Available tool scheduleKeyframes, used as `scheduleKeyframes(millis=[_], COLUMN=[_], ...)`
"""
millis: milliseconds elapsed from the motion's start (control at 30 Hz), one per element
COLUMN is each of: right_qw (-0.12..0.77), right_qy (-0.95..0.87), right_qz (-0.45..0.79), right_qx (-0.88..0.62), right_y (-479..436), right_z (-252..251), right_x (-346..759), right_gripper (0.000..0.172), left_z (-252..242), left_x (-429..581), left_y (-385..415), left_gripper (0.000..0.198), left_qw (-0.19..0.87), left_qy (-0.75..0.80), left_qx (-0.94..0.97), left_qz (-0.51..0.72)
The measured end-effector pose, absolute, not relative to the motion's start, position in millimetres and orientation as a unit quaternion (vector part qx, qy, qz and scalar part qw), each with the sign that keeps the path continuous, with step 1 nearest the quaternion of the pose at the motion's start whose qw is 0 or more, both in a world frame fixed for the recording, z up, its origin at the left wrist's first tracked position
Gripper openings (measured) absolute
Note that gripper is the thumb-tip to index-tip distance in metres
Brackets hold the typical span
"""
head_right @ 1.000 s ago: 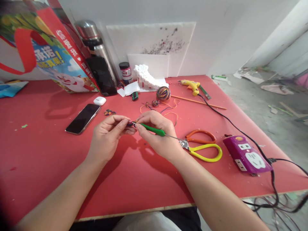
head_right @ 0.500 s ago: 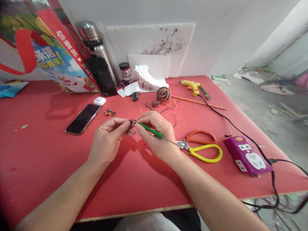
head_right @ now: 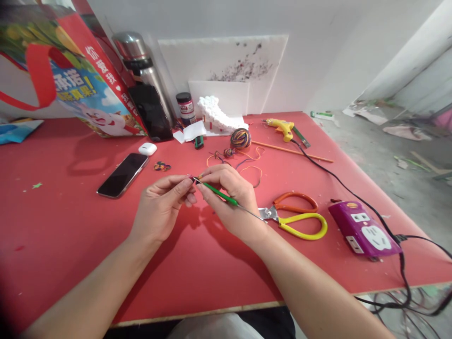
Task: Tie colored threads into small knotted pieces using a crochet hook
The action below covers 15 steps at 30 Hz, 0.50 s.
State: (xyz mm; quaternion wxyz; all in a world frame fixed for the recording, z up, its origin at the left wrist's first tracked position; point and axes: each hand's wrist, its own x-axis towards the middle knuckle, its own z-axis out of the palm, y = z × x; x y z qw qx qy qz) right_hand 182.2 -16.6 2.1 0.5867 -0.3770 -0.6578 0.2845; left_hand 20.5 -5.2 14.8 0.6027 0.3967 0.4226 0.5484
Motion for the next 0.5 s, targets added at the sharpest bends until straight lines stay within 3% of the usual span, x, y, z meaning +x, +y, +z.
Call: scheduleKeyframes(millis=[233,500], right_qw=[0.560,0.559], right_qy=[-0.714,-0.719], right_qz=[0.176,0.154], right_qx=[-0.383,-0.384], right_y=[-17.9,-20.4], right_z=[7.6,9.0], right_x=[183.2,182.6], right_gripper=[0.009,0.007], left_z=[16.1,17.4], left_x=[20.9,22.2], left_y=[-6.8,-7.5], left_gripper=[0.014,0.008], left_qw=[0.601,0.595], left_qy=[0.427,0.425], left_qx=[0.401,0.385], left_qz=[0.544,0.562])
